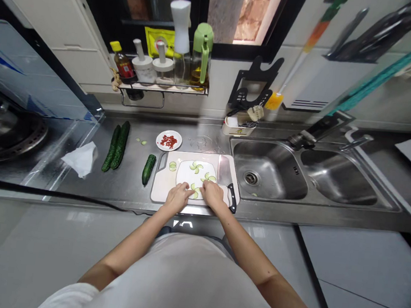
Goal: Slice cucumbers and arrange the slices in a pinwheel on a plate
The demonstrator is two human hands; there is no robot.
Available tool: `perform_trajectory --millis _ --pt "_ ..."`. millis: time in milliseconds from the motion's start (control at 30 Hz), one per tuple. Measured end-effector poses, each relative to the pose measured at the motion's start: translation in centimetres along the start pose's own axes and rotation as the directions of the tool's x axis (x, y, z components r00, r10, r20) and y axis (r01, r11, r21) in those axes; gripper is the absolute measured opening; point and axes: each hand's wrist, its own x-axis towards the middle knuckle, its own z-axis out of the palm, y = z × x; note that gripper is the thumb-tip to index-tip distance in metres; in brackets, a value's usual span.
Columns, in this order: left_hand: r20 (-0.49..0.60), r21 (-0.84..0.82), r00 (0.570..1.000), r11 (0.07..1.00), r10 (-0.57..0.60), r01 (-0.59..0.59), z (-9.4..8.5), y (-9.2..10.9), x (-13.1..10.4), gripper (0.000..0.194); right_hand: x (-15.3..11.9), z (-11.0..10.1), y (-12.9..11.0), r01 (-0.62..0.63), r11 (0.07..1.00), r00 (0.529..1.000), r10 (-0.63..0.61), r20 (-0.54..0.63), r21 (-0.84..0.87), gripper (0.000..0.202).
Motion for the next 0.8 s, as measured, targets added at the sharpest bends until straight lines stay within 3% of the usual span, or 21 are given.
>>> perform_trajectory --millis 433,800 --pt "0.086 0.027 0.996 1.0 -0.004 0.002 -1.6 0.7 0.6 0.037 -0.6 -0.1 -0.1 0.004 1.0 1.0 -0.004 -0.007 -0.002 0.027" --pt "0.034 -0.196 0.994 0.975 -0.102 0.106 -1.1 0.5 1.4 0.037 -1.7 -0.2 1.4 0.019 0.992 0.988 0.0 -0.153 0.122 0.024"
